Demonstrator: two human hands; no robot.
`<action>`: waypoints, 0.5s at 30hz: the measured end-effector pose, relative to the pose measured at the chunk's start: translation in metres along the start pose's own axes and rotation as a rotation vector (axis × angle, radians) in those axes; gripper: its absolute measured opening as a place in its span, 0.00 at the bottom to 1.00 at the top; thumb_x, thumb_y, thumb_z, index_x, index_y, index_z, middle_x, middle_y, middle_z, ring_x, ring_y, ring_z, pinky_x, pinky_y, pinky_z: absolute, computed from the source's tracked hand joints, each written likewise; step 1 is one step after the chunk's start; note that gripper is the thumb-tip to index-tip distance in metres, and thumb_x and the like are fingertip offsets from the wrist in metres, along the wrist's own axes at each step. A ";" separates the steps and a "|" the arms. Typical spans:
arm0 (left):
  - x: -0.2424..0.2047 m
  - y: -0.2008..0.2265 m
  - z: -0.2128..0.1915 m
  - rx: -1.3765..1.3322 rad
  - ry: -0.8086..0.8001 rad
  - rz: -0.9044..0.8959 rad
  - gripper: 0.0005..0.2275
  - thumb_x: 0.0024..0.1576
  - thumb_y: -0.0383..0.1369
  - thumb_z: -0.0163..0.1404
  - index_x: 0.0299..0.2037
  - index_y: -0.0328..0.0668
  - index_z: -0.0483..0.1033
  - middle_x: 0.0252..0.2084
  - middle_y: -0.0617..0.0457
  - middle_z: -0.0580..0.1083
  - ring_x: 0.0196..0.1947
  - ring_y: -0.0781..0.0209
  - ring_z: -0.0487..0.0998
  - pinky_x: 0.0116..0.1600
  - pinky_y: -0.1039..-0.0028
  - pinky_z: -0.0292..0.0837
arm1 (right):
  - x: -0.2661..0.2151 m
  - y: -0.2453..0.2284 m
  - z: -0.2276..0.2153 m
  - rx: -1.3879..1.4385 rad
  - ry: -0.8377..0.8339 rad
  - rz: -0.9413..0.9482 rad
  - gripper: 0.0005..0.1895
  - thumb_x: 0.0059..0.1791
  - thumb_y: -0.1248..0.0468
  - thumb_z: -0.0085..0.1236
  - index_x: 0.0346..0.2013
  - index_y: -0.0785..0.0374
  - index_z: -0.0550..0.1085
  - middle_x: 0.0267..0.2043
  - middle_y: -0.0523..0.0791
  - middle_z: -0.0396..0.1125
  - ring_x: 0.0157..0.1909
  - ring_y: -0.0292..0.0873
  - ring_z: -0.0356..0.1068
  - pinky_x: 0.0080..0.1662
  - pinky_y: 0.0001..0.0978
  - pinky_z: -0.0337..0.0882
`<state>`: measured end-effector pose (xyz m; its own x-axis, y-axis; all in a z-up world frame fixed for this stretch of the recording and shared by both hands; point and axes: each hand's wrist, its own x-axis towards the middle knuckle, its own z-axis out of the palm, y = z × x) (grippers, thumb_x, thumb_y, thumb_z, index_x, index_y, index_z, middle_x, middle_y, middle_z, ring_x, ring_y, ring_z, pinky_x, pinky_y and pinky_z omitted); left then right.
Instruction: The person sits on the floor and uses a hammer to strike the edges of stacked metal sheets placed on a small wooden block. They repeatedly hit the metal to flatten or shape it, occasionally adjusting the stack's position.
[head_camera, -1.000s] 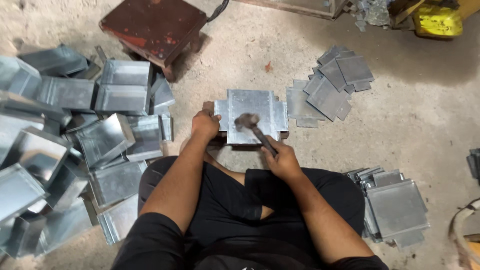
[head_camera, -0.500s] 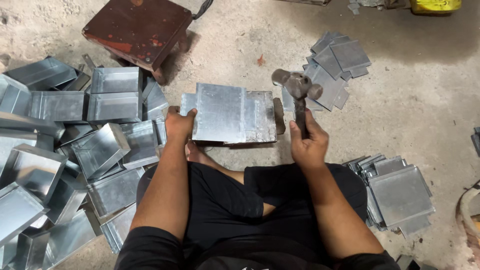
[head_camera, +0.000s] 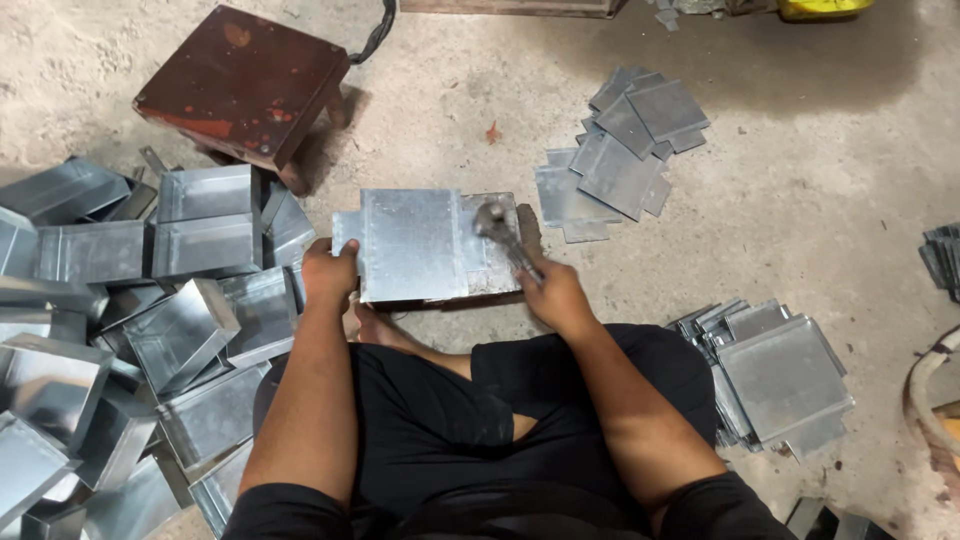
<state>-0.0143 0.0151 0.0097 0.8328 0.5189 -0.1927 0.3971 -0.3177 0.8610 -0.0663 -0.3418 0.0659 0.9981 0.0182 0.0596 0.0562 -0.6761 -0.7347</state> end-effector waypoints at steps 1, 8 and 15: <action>0.003 -0.002 -0.002 0.044 0.031 0.052 0.17 0.57 0.37 0.59 0.49 0.31 0.78 0.41 0.38 0.78 0.39 0.46 0.81 0.45 0.60 0.75 | 0.000 0.004 0.004 -0.112 -0.094 0.127 0.18 0.52 0.56 0.63 0.51 0.64 0.79 0.30 0.59 0.74 0.30 0.50 0.73 0.40 0.40 0.73; -0.013 0.011 -0.044 -0.152 0.190 0.239 0.12 0.69 0.31 0.49 0.34 0.30 0.70 0.26 0.49 0.69 0.26 0.59 0.67 0.31 0.64 0.66 | 0.002 0.028 0.030 0.001 0.002 -0.028 0.21 0.55 0.59 0.54 0.60 0.65 0.72 0.38 0.62 0.72 0.42 0.66 0.73 0.46 0.51 0.73; -0.060 0.135 0.009 -0.706 -0.473 0.168 0.13 0.63 0.28 0.41 0.56 0.27 0.63 0.52 0.40 0.74 0.44 0.50 0.81 0.48 0.54 0.83 | -0.004 -0.009 0.022 -0.145 0.036 -0.026 0.36 0.45 0.56 0.62 0.66 0.61 0.65 0.52 0.65 0.68 0.48 0.69 0.71 0.49 0.54 0.72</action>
<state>-0.0075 -0.0662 0.1335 0.9942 0.0748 -0.0775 0.0529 0.2880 0.9562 -0.0702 -0.3193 0.0572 0.9946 0.0125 0.1033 0.0749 -0.7750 -0.6276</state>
